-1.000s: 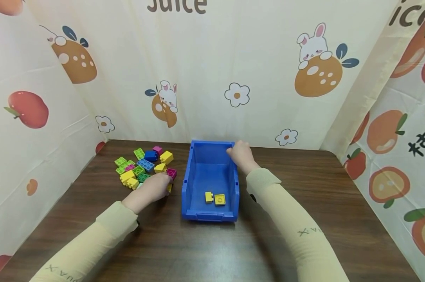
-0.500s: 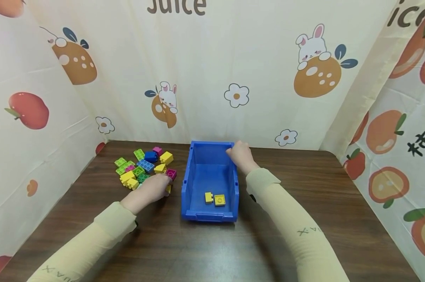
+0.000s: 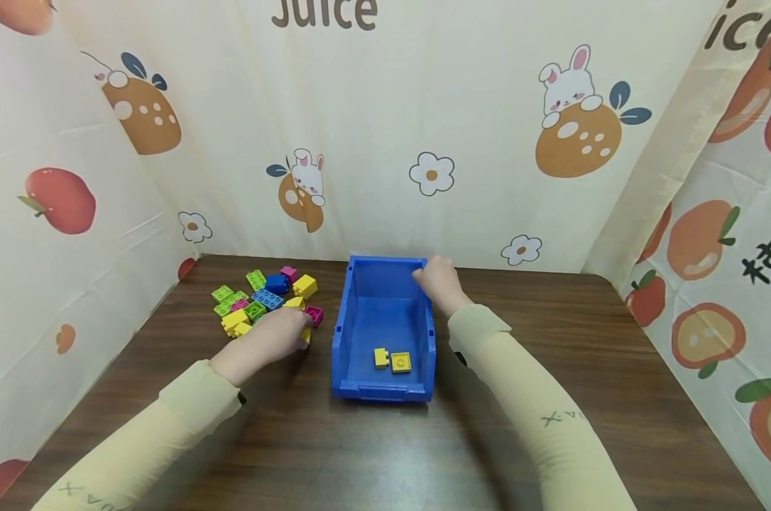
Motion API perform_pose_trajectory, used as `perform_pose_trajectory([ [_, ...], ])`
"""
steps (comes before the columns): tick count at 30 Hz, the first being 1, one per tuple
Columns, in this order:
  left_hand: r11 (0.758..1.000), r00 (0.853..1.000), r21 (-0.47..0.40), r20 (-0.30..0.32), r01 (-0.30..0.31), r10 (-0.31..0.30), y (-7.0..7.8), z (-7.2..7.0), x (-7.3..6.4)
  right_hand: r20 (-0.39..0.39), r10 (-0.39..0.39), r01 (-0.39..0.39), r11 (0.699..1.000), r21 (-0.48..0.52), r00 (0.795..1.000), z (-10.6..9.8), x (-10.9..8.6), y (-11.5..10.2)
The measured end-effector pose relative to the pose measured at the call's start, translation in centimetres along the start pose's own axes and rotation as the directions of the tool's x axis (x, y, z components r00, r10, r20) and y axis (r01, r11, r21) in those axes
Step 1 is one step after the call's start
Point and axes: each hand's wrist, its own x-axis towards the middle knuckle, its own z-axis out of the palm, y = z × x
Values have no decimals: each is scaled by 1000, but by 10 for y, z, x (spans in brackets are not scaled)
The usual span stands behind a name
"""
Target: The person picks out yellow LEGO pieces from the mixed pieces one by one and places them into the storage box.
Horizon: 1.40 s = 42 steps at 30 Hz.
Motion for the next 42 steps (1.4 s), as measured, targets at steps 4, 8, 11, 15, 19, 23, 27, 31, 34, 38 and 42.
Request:
perform_pose_trajectory([
  [4,1000,1000,-9,-15,-8,8,4,-9,-3,5,-5,5,1000,10,1000,0,0,1],
  [8,1000,999,-18,-34,-23,22,9,-23,-6,6,-11,11,1000,25,1000,-1,-1,1],
  [11,999,999,-23,-44,-25,24,12,-35,-9,5,-12,12,999,31,1000,-2,-2,0],
  [15,999,997,-15,-72,-37,35,15,-49,-13,8,-11,11,999,35,1000,-2,-2,-2],
  [19,998,989,12,-127,-69,70,17,-60,-16,8,-18,18,999,36,1000,-3,-3,-2],
  [23,994,979,23,-171,-104,107,20,-66,-19,2,-25,25,999,24,1000,-2,-1,0],
  [27,991,974,14,-184,-130,130,27,-71,-21,0,-27,27,999,20,1000,-1,-1,2],
  [31,989,969,11,-197,-150,149,36,-77,-23,6,-25,25,999,34,1000,0,-1,3],
  [34,986,961,15,-224,-163,162,43,-79,-25,6,-22,22,999,43,1000,-1,-2,2],
  [38,982,947,29,-258,-188,189,51,-81,-28,3,-20,19,999,39,1000,-1,-1,2],
  [42,976,942,52,-257,-211,217,60,-81,-30,1,-10,10,999,33,1000,0,1,2],
])
